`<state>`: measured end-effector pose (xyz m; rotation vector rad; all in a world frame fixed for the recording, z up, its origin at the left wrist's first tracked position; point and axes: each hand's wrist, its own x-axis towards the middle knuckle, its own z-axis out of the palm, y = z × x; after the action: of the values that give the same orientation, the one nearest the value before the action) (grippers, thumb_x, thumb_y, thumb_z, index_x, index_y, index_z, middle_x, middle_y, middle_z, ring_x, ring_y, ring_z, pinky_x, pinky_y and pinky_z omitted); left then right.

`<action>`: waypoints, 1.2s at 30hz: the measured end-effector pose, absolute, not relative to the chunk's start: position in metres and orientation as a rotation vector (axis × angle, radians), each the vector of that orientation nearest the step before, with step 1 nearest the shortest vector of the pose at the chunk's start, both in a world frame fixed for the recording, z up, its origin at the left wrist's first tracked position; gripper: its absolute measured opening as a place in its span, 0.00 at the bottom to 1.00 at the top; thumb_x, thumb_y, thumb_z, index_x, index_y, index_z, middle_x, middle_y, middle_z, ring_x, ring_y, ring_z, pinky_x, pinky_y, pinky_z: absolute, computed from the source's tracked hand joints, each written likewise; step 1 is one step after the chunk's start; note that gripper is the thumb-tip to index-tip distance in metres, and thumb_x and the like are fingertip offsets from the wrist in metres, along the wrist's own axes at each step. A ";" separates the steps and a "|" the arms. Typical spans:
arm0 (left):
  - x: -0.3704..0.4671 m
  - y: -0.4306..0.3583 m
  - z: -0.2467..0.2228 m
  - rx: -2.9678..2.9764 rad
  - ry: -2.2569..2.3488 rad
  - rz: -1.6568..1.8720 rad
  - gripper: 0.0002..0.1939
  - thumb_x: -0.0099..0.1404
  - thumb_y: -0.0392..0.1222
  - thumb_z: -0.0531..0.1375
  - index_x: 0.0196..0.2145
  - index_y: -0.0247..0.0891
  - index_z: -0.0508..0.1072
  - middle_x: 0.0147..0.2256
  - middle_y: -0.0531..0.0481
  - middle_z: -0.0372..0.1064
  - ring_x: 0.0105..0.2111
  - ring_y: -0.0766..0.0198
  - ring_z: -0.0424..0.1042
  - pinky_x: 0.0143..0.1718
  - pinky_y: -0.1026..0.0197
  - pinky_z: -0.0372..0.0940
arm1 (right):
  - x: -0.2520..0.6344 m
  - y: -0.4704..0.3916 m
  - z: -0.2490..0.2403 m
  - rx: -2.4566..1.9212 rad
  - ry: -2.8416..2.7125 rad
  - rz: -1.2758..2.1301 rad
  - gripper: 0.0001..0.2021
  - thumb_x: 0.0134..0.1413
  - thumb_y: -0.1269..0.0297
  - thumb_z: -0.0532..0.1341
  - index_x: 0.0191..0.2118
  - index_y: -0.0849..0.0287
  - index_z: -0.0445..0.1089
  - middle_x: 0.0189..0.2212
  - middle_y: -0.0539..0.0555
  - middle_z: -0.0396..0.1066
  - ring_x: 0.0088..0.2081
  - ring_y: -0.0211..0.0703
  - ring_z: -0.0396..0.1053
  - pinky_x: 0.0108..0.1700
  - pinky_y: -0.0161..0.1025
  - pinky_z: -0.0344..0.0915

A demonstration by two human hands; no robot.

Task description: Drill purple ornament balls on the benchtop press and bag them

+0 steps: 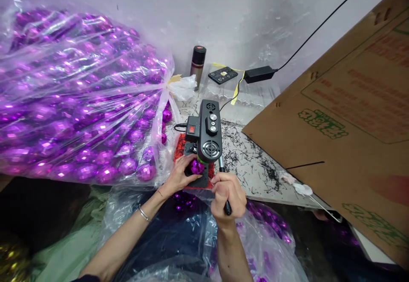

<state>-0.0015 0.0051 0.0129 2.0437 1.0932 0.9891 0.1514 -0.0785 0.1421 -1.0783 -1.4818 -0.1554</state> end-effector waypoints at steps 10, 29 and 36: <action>-0.002 0.005 0.013 2.064 1.071 0.994 0.34 0.67 0.50 0.77 0.66 0.42 0.75 0.63 0.37 0.80 0.64 0.41 0.79 0.69 0.37 0.71 | 0.149 -0.072 0.117 -1.049 -1.459 -0.253 0.18 0.75 0.74 0.50 0.31 0.53 0.65 0.26 0.47 0.72 0.26 0.37 0.69 0.35 0.39 0.69; 0.001 0.004 0.010 2.081 1.049 1.040 0.33 0.68 0.54 0.76 0.65 0.42 0.75 0.60 0.38 0.81 0.61 0.42 0.80 0.67 0.37 0.72 | 0.147 -0.070 0.098 -1.048 -1.386 -0.268 0.18 0.77 0.70 0.50 0.31 0.53 0.64 0.25 0.47 0.69 0.26 0.38 0.68 0.36 0.42 0.69; 0.001 0.004 0.008 2.099 1.019 1.066 0.34 0.69 0.54 0.75 0.67 0.41 0.75 0.60 0.37 0.80 0.61 0.42 0.80 0.67 0.37 0.72 | 0.146 -0.070 0.091 -1.028 -1.385 -0.267 0.18 0.78 0.68 0.49 0.32 0.53 0.63 0.26 0.46 0.69 0.27 0.38 0.68 0.37 0.43 0.70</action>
<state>0.0008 0.0037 0.0083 2.0990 1.0188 1.0656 0.1460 -0.0699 0.0913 -1.0284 -1.3853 -0.2670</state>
